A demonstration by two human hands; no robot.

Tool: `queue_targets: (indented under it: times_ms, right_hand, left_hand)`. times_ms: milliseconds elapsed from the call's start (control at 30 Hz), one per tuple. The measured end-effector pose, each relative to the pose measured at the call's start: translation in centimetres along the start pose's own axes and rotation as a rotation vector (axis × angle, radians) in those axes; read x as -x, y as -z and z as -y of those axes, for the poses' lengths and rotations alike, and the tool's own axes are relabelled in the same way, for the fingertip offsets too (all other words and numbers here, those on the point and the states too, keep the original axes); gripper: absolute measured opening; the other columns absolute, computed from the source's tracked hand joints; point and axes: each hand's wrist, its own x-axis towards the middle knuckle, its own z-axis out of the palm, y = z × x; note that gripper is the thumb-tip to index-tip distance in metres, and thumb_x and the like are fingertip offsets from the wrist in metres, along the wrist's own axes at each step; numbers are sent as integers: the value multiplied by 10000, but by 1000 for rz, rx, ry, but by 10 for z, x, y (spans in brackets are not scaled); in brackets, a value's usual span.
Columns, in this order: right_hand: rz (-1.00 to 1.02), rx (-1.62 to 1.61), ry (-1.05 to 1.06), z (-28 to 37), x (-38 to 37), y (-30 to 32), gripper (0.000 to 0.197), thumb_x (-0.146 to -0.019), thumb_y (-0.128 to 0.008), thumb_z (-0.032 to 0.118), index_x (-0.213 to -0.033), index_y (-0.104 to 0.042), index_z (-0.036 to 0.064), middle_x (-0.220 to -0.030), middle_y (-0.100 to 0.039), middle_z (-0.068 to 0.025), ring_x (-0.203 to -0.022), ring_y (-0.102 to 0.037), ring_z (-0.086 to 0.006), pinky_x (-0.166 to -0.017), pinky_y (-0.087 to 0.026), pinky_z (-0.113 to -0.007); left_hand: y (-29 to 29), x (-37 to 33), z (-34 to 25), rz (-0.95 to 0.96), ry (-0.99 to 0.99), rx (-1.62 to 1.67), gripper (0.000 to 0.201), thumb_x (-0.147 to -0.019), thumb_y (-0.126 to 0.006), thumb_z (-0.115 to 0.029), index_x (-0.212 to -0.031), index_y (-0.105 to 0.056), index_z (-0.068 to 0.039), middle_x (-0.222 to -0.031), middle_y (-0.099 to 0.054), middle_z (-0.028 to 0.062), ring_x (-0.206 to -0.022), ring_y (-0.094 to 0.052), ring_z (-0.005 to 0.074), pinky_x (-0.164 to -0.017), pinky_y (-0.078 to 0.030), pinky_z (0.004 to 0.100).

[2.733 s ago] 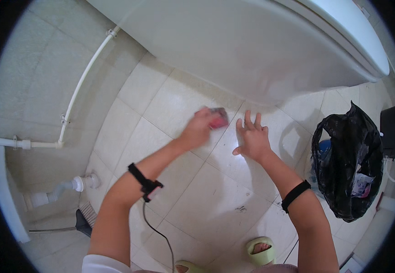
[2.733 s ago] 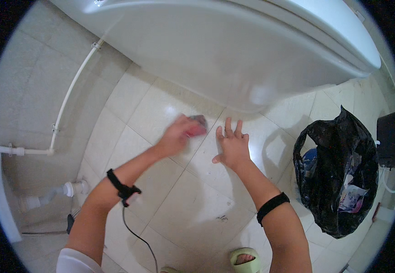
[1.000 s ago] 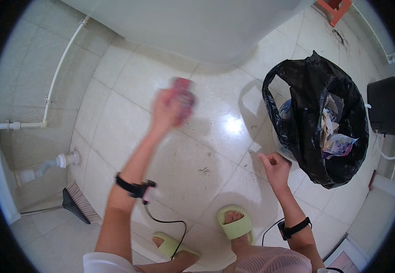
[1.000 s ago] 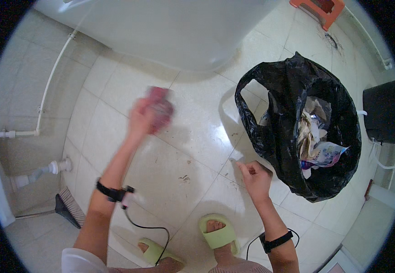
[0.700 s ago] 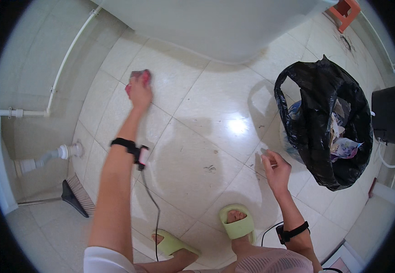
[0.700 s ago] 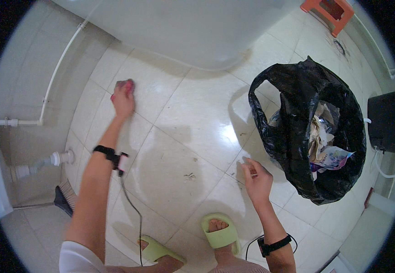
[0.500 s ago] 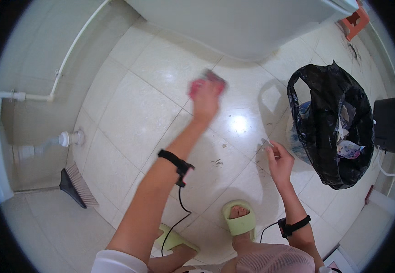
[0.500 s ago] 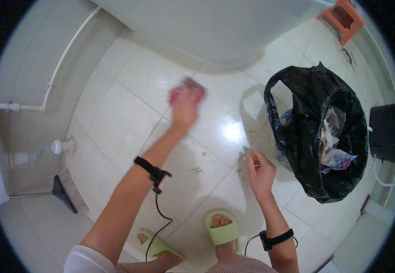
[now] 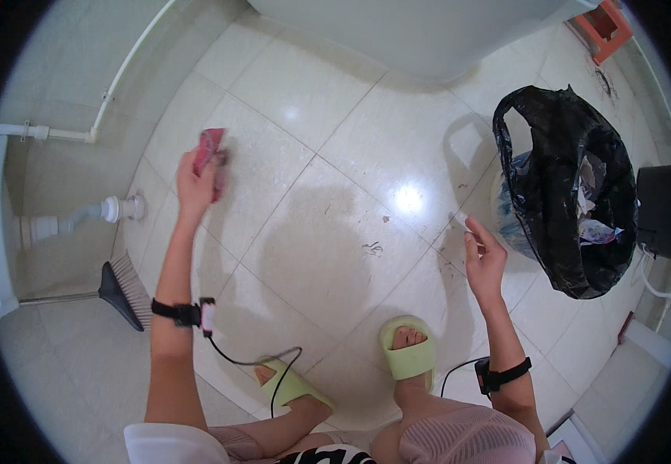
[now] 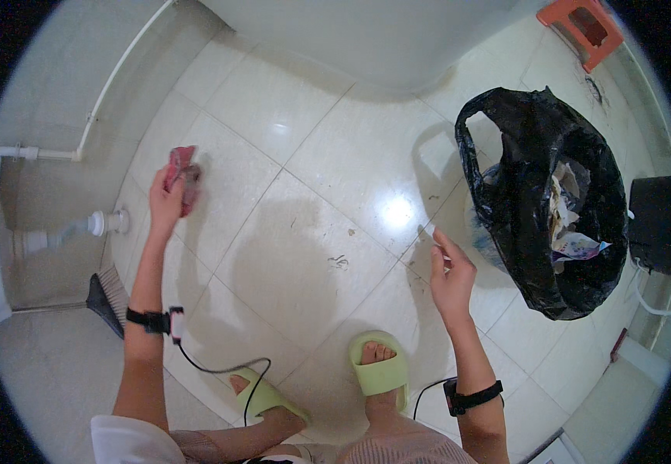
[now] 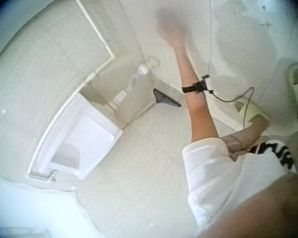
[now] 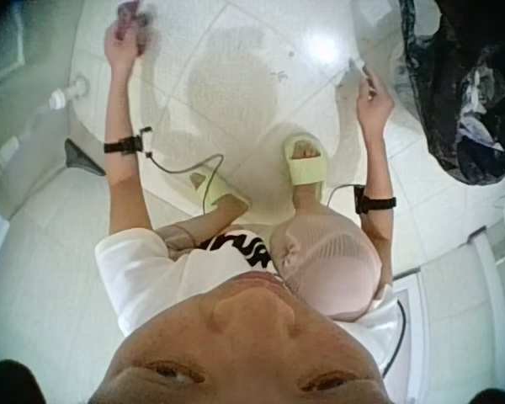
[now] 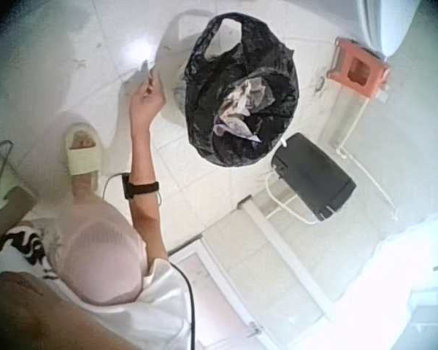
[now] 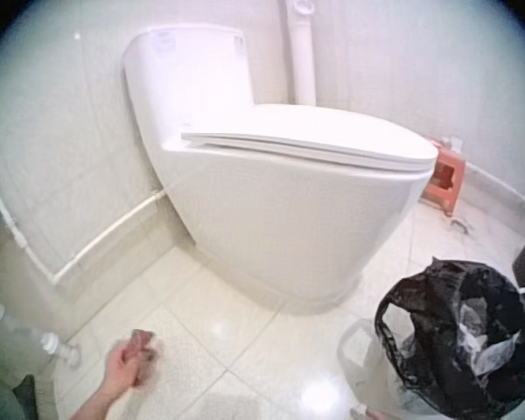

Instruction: The person wipes the tiled bathroom floor with a small cloth, moving around the toilet and sink. They repeatedly rub the floor surface, adjust the cloth, and continue wiping different areas.

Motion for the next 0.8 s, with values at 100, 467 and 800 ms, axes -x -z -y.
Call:
queue_targets:
  times_ms: [100,467,800]
  right_hand:
    - [16,-31,-50,-2,0,-6,313,-1002,-597,50,-1304,-670,8,-1211,-729,-125,-1011,-687,-138,-802,-553,-261]
    - [85,-9,38,11,-14,-41,313,-1006,-609,71,-1309,-673,24,-1190,-738,-119,-1001,-695,-131,-798,-557,-263]
    - [76,-125,120,46,-4,-20,335,-1004,-569,18,-1327,-656,37,-1227,-719,-106,-1104,-677,-170,-952,-524,-301]
  left_hand:
    - [7,-4,57,-99,156,-293,327,-907,-633,-143,-1220,-696,-72,-958,-636,168,-881,-629,334,-815,-500,424]
    - [-232,101,-137,206,-227,-31,345,-810,-652,-14,-1144,-673,-100,-1002,-599,148,-996,-585,362,-837,-473,471]
    - [-123,125,-176,689,733,1242,414,-1001,-656,-232,-1329,-556,0,-1252,-636,106,-1053,-670,184,-906,-568,351]
